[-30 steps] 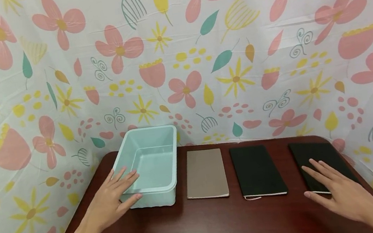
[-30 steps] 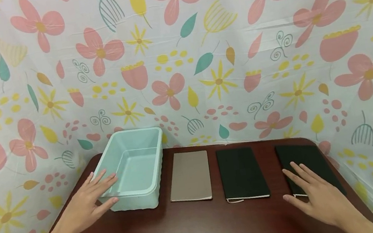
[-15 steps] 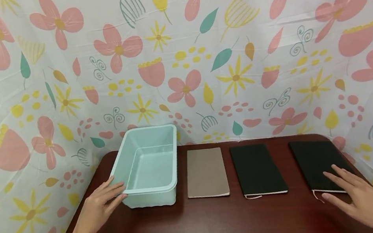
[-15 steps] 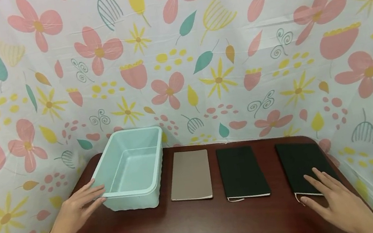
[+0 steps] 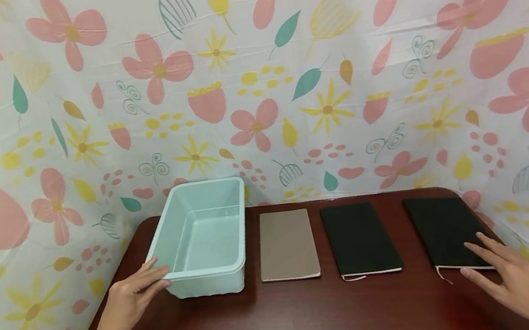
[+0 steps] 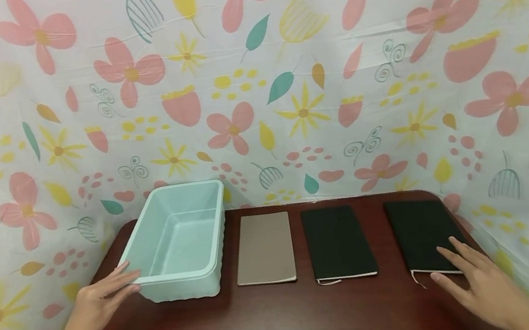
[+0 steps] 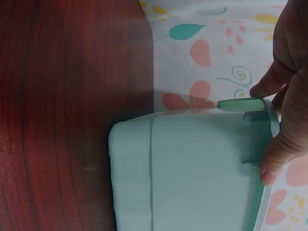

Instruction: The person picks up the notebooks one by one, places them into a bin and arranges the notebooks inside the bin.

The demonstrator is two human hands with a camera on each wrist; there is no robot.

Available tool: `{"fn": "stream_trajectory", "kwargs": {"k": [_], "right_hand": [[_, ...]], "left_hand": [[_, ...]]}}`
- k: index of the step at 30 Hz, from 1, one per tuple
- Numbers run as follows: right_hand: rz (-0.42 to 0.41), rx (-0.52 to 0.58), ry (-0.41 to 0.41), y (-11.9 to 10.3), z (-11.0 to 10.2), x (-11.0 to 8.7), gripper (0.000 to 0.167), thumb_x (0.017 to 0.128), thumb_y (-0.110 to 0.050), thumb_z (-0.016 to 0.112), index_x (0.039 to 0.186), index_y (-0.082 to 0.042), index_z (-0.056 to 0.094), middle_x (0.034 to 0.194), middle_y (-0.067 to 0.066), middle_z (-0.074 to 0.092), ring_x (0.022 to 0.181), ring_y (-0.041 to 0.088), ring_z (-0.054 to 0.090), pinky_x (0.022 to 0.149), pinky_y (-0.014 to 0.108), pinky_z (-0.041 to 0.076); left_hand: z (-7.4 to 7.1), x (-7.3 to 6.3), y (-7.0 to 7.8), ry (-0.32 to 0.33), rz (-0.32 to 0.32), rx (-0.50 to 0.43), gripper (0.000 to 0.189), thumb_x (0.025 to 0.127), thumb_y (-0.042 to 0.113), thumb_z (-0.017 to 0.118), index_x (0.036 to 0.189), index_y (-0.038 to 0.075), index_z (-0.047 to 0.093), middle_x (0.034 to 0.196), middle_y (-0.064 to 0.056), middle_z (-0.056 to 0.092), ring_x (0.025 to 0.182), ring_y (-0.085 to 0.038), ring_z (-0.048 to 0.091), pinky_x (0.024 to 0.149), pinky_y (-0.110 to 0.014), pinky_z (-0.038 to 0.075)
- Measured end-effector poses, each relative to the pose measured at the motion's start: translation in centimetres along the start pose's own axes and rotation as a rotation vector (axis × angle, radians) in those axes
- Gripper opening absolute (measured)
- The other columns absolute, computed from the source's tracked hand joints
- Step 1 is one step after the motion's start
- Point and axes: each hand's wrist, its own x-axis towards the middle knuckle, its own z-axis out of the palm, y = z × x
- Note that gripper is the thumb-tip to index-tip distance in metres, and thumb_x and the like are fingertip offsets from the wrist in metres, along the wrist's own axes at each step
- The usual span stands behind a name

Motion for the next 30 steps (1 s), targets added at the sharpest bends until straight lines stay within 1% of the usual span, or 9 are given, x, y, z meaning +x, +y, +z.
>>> {"fn": "stream_trajectory", "kwargs": {"k": [1,4,7,9,13,17,20,27,30], "right_hand": [[0.005,0.007,-0.004,0.2,-0.1,0.1,0.068,0.097,-0.040,0.072,0.144,0.004,0.052,0.152,0.038,0.036,0.119,0.061,0.046,0.074,0.070,0.047],[0.015,0.018,-0.020,1.0,-0.2,0.6,0.068,0.096,-0.041,0.072,0.142,0.005,0.053,0.146,0.039,0.042,0.116,0.061,0.049,0.074,0.069,0.049],[0.040,0.019,-0.041,1.9,-0.2,0.9,0.070,0.097,-0.041,0.072,0.142,0.008,0.051,0.142,0.042,0.044,0.117,0.063,0.048,0.079,0.071,0.046],[0.044,0.015,-0.027,2.7,0.0,1.0,0.070,0.096,-0.040,0.073,0.141,0.010,0.051,0.139,0.044,0.046,0.117,0.063,0.048,0.082,0.072,0.044],[0.076,-0.002,-0.031,4.3,0.2,1.2,0.073,0.097,-0.043,0.070,0.142,0.011,0.049,0.138,0.045,0.046,0.117,0.064,0.048,0.084,0.072,0.044],[0.134,-0.026,-0.078,5.7,0.5,1.4,0.079,0.100,-0.050,0.063,0.144,0.013,0.044,0.138,0.047,0.043,0.116,0.065,0.048,0.084,0.074,0.044],[0.175,-0.031,-0.111,6.5,0.9,1.7,0.085,0.100,-0.055,0.059,0.147,0.013,0.039,0.138,0.049,0.040,0.116,0.066,0.047,0.084,0.076,0.043],[0.244,-0.014,-0.189,7.2,1.5,2.1,0.090,0.103,-0.058,0.052,0.151,0.014,0.029,0.139,0.054,0.032,0.114,0.071,0.042,0.083,0.079,0.042],[0.267,-0.016,-0.208,7.3,1.8,2.2,0.093,0.103,-0.060,0.050,0.153,0.014,0.025,0.140,0.055,0.029,0.113,0.072,0.042,0.083,0.078,0.042]], "left_hand": [[-0.2,-0.1,0.1,0.003,-0.012,0.001,0.049,0.067,-0.011,0.087,0.111,0.009,0.080,0.106,-0.007,0.079,0.122,-0.024,0.066,0.094,-0.009,0.049],[-0.5,-0.3,0.4,0.008,-0.036,0.003,0.048,0.066,-0.012,0.087,0.109,0.007,0.081,0.104,-0.008,0.079,0.124,-0.012,0.063,0.091,-0.007,0.050],[-0.6,-0.5,0.7,0.017,-0.030,0.005,0.047,0.064,-0.013,0.088,0.107,0.004,0.081,0.102,-0.010,0.079,0.125,-0.007,0.062,0.091,-0.007,0.049],[-0.4,-0.4,0.8,0.022,-0.024,0.010,0.047,0.063,-0.013,0.088,0.107,0.003,0.080,0.101,-0.010,0.079,0.125,-0.004,0.061,0.094,-0.008,0.048],[0.0,-0.1,0.8,0.042,-0.008,0.006,0.050,0.060,-0.014,0.088,0.107,0.003,0.081,0.099,-0.010,0.079,0.123,-0.003,0.062,0.099,-0.009,0.045],[0.2,0.1,0.8,0.048,0.004,-0.014,0.052,0.060,-0.016,0.087,0.108,0.004,0.081,0.099,-0.011,0.079,0.123,-0.005,0.063,0.101,-0.012,0.045],[0.2,0.1,0.8,0.046,-0.004,-0.014,0.052,0.061,-0.015,0.087,0.109,0.003,0.080,0.100,-0.012,0.079,0.123,-0.006,0.063,0.102,-0.013,0.045],[0.1,0.2,0.9,0.029,-0.032,0.002,0.050,0.065,-0.012,0.087,0.111,0.006,0.080,0.103,-0.012,0.078,0.123,-0.008,0.063,0.107,-0.015,0.042],[0.1,0.1,1.0,0.032,-0.038,0.003,0.048,0.065,-0.012,0.087,0.111,0.004,0.080,0.102,-0.012,0.078,0.124,-0.007,0.062,0.108,-0.016,0.041]]}}
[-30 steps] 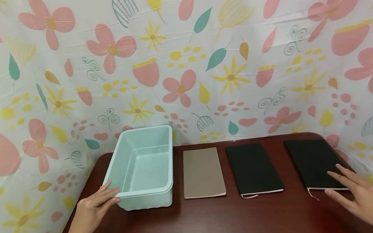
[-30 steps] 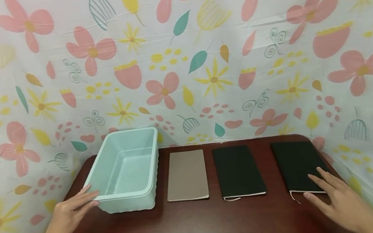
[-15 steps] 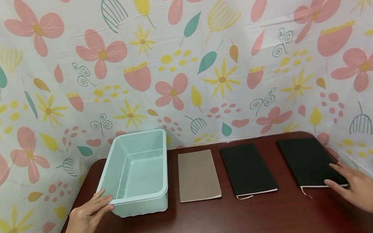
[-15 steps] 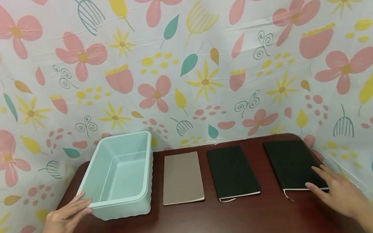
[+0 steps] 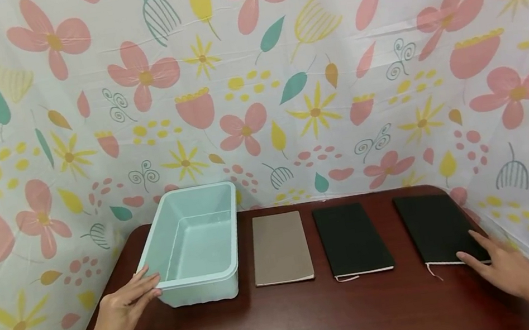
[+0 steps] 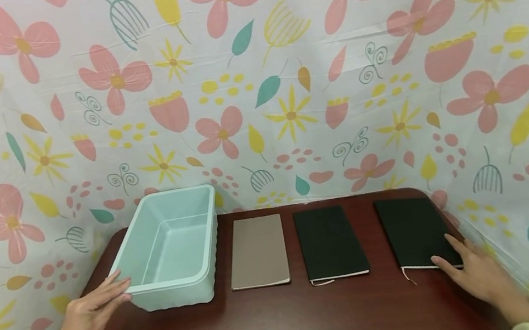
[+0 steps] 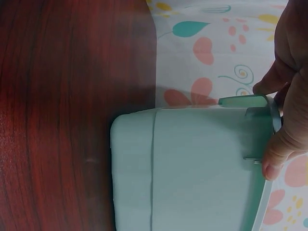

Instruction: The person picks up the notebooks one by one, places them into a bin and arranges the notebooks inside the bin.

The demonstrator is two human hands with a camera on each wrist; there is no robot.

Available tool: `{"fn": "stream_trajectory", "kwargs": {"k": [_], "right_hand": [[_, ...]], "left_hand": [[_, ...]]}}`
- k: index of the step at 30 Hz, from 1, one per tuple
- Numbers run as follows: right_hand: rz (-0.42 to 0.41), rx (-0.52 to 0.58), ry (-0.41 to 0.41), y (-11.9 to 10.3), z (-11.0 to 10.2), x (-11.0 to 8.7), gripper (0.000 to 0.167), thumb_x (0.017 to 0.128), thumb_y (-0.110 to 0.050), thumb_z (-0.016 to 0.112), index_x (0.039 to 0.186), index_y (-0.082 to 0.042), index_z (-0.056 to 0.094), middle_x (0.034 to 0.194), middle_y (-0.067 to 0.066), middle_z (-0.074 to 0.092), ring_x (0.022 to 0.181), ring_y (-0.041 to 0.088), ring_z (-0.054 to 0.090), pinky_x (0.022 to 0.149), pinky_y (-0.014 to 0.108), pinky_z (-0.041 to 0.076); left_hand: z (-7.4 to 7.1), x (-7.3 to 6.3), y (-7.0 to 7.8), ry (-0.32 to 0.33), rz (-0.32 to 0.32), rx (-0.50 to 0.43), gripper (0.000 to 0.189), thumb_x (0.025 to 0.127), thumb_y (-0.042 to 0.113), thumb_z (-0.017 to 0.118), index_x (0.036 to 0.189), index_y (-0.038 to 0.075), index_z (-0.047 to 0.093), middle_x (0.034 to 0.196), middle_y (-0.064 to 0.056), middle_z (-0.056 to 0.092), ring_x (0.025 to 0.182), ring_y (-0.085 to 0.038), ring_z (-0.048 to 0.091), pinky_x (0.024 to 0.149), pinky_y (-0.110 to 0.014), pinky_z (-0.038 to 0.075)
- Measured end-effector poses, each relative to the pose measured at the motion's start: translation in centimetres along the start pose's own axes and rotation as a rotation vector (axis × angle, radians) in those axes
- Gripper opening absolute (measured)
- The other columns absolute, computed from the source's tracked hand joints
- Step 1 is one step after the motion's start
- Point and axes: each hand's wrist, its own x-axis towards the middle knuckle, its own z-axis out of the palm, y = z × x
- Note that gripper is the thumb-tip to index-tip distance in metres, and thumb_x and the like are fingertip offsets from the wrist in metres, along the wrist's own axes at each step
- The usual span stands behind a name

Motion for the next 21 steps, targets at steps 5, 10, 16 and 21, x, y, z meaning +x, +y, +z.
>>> {"fn": "stream_trajectory", "kwargs": {"k": [5,10,16,21], "right_hand": [[0.025,0.003,-0.004,0.5,0.6,0.0,0.097,0.101,-0.063,0.051,0.152,0.015,0.024,0.137,0.055,0.032,0.104,0.069,0.052,0.078,0.074,0.046],[0.050,0.015,0.005,0.8,0.8,0.0,0.097,0.099,-0.064,0.054,0.147,0.018,0.034,0.108,0.046,0.057,0.087,0.054,0.063,0.073,0.066,0.050],[0.118,0.091,0.016,0.1,0.6,-0.3,0.098,0.095,-0.066,0.059,0.147,0.016,0.039,0.055,0.005,0.049,0.058,0.020,0.051,0.055,0.038,0.043],[0.175,0.112,0.089,-0.4,0.4,-0.5,0.099,0.089,-0.066,0.068,0.142,0.015,0.047,0.055,0.012,0.056,0.063,0.035,0.060,0.056,0.043,0.047]], "left_hand": [[0.1,-0.1,-0.1,0.010,0.010,0.007,0.051,0.064,-0.013,0.087,0.111,0.004,0.080,0.102,-0.012,0.078,0.124,-0.006,0.063,0.107,-0.015,0.042],[0.2,-0.1,-0.1,0.012,0.004,0.003,0.052,0.064,-0.013,0.087,0.112,0.005,0.080,0.103,-0.013,0.078,0.124,-0.009,0.064,0.108,-0.015,0.042],[0.2,-0.2,-0.1,0.019,-0.003,-0.007,0.051,0.064,-0.014,0.087,0.111,0.004,0.080,0.103,-0.014,0.078,0.124,-0.008,0.063,0.109,-0.016,0.041],[0.2,-0.3,0.0,0.015,-0.018,-0.021,0.051,0.065,-0.013,0.087,0.112,0.006,0.080,0.104,-0.013,0.078,0.124,-0.011,0.064,0.109,-0.016,0.041]]}}
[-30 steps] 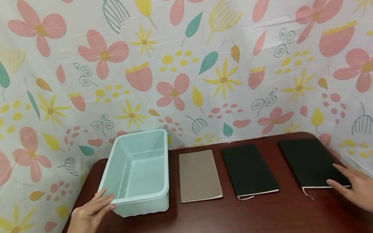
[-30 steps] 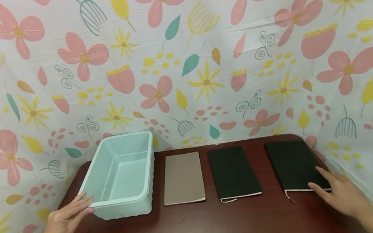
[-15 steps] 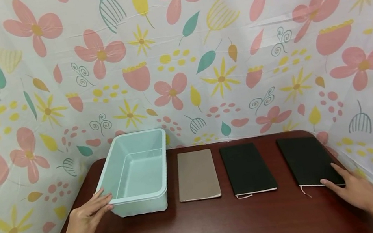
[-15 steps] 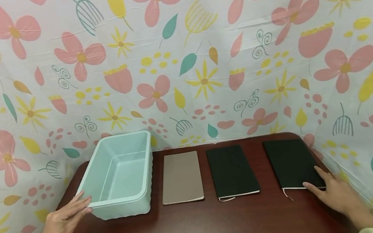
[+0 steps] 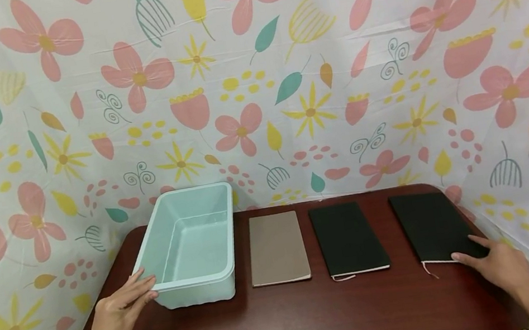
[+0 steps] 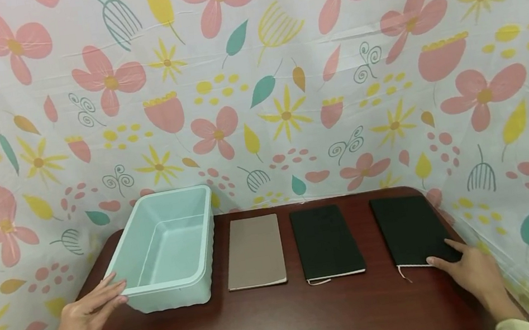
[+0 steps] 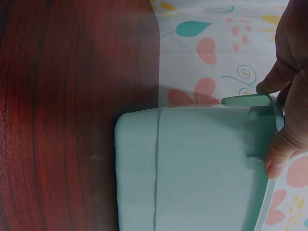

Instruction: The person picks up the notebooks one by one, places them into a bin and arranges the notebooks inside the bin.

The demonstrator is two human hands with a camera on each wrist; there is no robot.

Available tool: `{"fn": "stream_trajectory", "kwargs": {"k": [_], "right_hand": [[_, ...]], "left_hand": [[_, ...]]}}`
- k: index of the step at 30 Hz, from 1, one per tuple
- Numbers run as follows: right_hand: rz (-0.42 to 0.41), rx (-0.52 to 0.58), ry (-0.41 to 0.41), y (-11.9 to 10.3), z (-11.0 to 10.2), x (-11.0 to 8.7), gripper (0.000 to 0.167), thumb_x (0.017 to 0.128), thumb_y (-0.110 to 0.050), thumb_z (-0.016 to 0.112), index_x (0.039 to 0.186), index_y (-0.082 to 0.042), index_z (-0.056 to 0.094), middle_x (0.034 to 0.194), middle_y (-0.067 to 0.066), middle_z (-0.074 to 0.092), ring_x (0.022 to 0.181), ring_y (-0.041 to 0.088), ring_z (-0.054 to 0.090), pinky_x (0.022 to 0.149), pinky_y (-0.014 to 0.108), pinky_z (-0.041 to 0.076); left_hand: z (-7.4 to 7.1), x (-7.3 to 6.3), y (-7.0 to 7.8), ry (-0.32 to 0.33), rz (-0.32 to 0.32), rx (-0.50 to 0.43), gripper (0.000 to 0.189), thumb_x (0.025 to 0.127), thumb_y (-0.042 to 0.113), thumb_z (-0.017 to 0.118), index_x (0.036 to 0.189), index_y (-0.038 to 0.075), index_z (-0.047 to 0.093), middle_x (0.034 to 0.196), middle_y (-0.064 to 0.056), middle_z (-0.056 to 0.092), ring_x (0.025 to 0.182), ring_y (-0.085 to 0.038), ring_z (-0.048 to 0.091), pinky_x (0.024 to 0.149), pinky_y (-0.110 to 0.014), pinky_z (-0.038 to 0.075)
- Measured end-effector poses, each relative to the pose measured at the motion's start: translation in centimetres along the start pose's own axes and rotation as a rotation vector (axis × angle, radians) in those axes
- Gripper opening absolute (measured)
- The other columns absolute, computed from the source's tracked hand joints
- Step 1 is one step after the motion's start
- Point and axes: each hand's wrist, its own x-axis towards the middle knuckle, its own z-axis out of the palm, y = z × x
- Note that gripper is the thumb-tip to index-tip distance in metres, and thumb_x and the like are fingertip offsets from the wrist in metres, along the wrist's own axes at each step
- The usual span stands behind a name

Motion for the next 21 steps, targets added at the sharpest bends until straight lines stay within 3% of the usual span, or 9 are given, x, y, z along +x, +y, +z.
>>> {"fn": "stream_trajectory", "kwargs": {"k": [3,5,6,10,14,19,21], "right_hand": [[0.041,0.003,0.069,-0.19,0.03,0.08,0.097,0.085,-0.065,0.075,0.136,0.015,0.053,0.077,0.030,0.066,0.083,0.054,0.063,0.065,0.057,0.050],[0.065,0.014,0.112,-0.34,0.16,0.11,0.095,0.082,-0.062,0.079,0.133,0.015,0.055,0.098,0.040,0.066,0.094,0.060,0.060,0.068,0.061,0.049],[0.075,0.019,0.136,-0.43,0.21,0.16,0.093,0.081,-0.059,0.081,0.132,0.014,0.057,0.108,0.042,0.063,0.097,0.061,0.058,0.069,0.062,0.048],[0.115,0.063,0.168,-0.69,0.40,0.31,0.088,0.078,-0.052,0.087,0.130,0.013,0.059,0.124,0.042,0.057,0.104,0.059,0.057,0.075,0.063,0.048],[0.179,0.159,0.110,-0.47,0.36,0.54,0.087,0.077,-0.051,0.088,0.131,0.012,0.060,0.132,0.043,0.052,0.109,0.056,0.057,0.071,0.047,0.056],[0.211,0.316,0.009,0.07,-0.17,0.80,0.084,0.081,-0.050,0.085,0.134,0.010,0.058,0.142,0.046,0.041,0.121,0.056,0.050,0.079,0.046,0.057],[0.220,0.430,-0.020,0.26,-0.41,0.70,0.079,0.082,-0.044,0.087,0.133,0.010,0.060,0.139,0.044,0.047,0.118,0.047,0.059,0.081,0.045,0.059]], "left_hand": [[0.02,0.01,0.02,-0.002,-0.001,-0.003,0.050,0.065,-0.013,0.087,0.112,0.004,0.080,0.105,-0.015,0.078,0.125,-0.010,0.063,0.110,-0.017,0.041],[0.04,0.02,0.05,-0.001,0.000,-0.003,0.049,0.065,-0.014,0.087,0.111,0.003,0.079,0.105,-0.015,0.078,0.125,-0.008,0.063,0.110,-0.016,0.041],[0.06,0.01,0.06,-0.001,0.003,-0.003,0.049,0.065,-0.014,0.087,0.111,0.002,0.079,0.105,-0.016,0.077,0.126,-0.007,0.062,0.110,-0.016,0.041],[0.05,-0.05,0.12,-0.001,0.003,0.003,0.048,0.065,-0.014,0.086,0.111,0.001,0.079,0.105,-0.016,0.077,0.126,-0.007,0.062,0.109,-0.016,0.041],[0.00,-0.08,0.18,-0.001,-0.006,0.008,0.047,0.066,-0.014,0.086,0.110,0.000,0.079,0.106,-0.016,0.077,0.127,-0.008,0.061,0.110,-0.016,0.041],[0.09,-0.09,0.11,0.002,-0.002,0.001,0.048,0.066,-0.014,0.086,0.111,0.001,0.079,0.106,-0.016,0.077,0.127,-0.009,0.062,0.109,-0.016,0.042],[0.15,-0.13,0.08,0.003,-0.002,-0.002,0.048,0.066,-0.014,0.086,0.111,0.001,0.079,0.106,-0.016,0.077,0.127,-0.008,0.061,0.109,-0.016,0.042]]}}
